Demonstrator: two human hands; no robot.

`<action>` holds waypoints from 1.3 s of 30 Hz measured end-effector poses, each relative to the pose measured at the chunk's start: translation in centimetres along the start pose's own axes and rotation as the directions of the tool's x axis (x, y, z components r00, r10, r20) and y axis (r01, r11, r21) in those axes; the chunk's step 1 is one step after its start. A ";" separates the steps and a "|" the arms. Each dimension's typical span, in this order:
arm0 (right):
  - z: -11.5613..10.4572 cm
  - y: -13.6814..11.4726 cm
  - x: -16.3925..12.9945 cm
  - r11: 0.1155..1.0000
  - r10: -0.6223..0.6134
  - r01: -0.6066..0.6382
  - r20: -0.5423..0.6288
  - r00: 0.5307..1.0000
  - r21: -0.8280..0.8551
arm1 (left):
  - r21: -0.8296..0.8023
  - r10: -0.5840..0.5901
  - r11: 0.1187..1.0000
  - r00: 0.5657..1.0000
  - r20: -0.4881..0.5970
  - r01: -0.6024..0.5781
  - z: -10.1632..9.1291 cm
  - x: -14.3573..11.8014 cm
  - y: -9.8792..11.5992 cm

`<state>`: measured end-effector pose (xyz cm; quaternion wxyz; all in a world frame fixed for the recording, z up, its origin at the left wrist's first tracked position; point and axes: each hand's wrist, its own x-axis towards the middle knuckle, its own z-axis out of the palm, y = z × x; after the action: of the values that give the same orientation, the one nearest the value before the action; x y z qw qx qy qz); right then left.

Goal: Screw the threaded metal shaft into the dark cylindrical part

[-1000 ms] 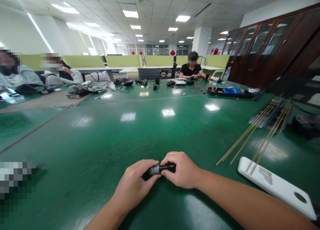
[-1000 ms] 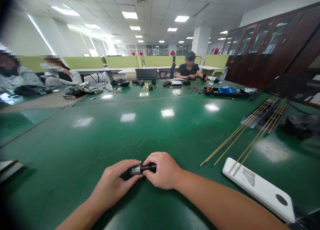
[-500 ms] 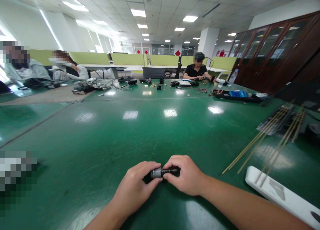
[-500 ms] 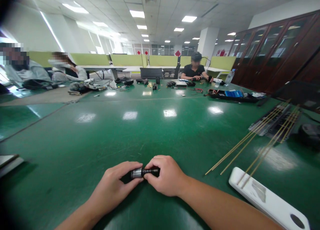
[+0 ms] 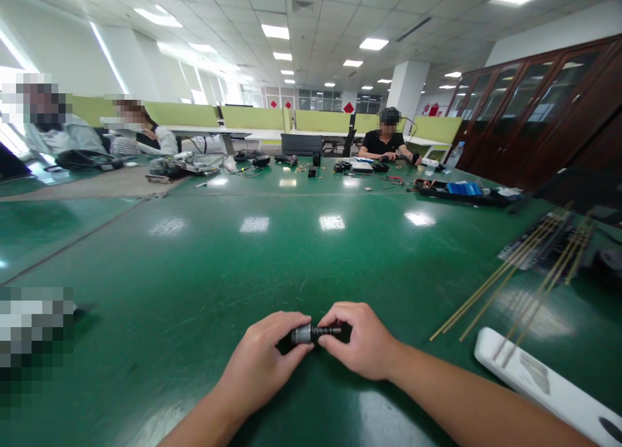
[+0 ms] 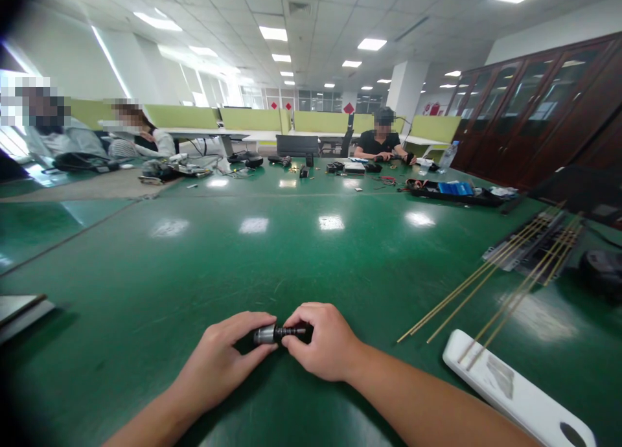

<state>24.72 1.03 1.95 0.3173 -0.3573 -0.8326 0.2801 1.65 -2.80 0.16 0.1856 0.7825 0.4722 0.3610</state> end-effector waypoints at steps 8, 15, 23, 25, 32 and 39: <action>0.1 0.1 -0.1 1.000 -0.003 0.003 -0.014 1.000 0.001 | 0.008 0.031 0.999 0.999 -0.007 -0.031 -0.3 0.1 0.1; -0.1 0.0 0.0 1.000 0.006 -0.007 -0.040 0.999 -0.012 | 0.023 -0.001 1.000 1.000 -0.015 0.001 -0.5 0.0 -0.2; -0.2 -0.3 0.0 1.000 0.025 -0.025 -0.050 0.998 0.005 | 0.033 -0.004 0.999 1.000 -0.029 0.005 -0.9 -0.3 -0.3; -0.2 -0.4 -0.1 1.000 0.031 -0.031 -0.055 0.998 0.003 | 0.040 0.002 0.999 1.000 -0.029 0.000 -1.1 -0.3 -0.4; -0.2 -0.4 -0.1 0.998 0.059 -0.059 -0.063 0.996 0.001 | 0.108 0.003 0.994 0.999 -0.040 0.001 -1.4 -0.4 -1.0; -0.2 -0.4 -0.1 0.997 0.075 -0.075 -0.070 0.995 0.005 | 0.174 0.050 0.984 0.998 -0.028 -0.044 -1.8 -0.4 -1.3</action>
<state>24.78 0.81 2.36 0.3361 -0.3976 -0.8066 0.2800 -0.62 -2.58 0.38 0.1004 0.8006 0.4863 0.3354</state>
